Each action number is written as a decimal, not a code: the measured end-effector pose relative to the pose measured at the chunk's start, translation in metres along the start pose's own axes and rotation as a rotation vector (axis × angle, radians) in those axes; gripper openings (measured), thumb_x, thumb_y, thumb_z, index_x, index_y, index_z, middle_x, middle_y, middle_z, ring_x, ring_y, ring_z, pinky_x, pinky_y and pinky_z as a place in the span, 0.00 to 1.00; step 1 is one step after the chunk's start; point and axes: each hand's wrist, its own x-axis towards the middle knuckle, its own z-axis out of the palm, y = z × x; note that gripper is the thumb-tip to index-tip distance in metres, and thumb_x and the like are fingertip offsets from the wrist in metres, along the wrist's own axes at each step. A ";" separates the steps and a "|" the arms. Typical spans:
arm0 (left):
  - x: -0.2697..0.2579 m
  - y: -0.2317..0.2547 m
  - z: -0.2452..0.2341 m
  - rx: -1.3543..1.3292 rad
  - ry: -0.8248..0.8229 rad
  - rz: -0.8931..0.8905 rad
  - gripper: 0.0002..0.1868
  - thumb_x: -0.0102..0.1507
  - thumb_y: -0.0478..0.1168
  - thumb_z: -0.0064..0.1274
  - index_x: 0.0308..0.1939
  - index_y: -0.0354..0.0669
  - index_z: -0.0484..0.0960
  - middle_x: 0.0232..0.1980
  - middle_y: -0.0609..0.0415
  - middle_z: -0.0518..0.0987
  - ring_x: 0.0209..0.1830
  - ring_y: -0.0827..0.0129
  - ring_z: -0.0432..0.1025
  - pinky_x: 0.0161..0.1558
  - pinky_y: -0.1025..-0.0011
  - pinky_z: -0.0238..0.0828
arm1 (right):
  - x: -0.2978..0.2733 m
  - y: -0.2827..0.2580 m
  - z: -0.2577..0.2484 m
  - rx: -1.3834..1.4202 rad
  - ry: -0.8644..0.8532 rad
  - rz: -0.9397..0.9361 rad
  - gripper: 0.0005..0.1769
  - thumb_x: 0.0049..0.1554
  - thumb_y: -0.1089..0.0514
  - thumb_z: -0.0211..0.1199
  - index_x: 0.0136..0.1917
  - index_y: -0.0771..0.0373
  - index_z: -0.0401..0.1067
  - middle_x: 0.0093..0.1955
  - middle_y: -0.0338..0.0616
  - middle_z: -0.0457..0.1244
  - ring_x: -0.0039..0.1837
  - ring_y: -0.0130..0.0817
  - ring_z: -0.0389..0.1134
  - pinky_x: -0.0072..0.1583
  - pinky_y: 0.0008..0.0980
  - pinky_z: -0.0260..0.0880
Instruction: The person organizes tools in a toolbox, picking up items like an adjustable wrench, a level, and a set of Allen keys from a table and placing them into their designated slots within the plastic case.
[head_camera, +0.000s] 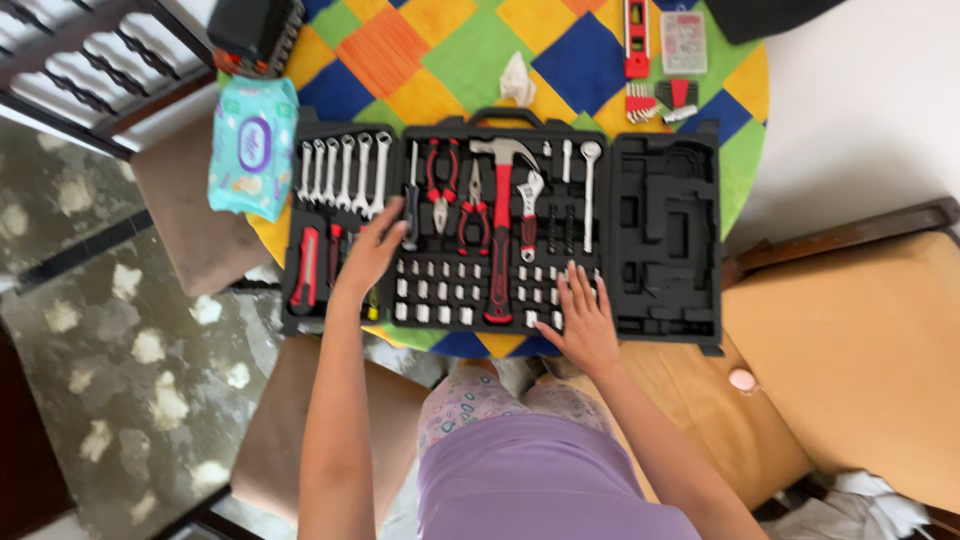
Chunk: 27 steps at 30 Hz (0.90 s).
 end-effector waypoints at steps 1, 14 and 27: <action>0.005 0.000 -0.032 0.207 0.137 0.005 0.29 0.71 0.47 0.50 0.74 0.41 0.68 0.77 0.46 0.68 0.79 0.54 0.60 0.76 0.65 0.52 | 0.005 -0.001 0.002 -0.012 -0.013 0.011 0.51 0.59 0.31 0.56 0.82 0.65 0.49 0.86 0.54 0.43 0.86 0.48 0.42 0.81 0.57 0.37; 0.045 -0.067 -0.126 0.794 0.187 0.106 0.31 0.75 0.48 0.40 0.82 0.50 0.56 0.86 0.53 0.52 0.85 0.51 0.48 0.81 0.42 0.35 | 0.023 -0.017 0.005 -0.105 0.051 0.255 0.33 0.61 0.50 0.64 0.77 0.56 0.63 0.73 0.38 0.58 0.72 0.45 0.62 0.73 0.48 0.59; 0.025 -0.026 -0.060 0.762 0.101 0.262 0.32 0.75 0.50 0.42 0.82 0.51 0.54 0.83 0.52 0.56 0.81 0.49 0.53 0.78 0.43 0.46 | 0.062 -0.028 -0.021 -0.171 0.075 0.337 0.31 0.61 0.47 0.62 0.74 0.58 0.65 0.71 0.46 0.61 0.68 0.45 0.62 0.67 0.43 0.62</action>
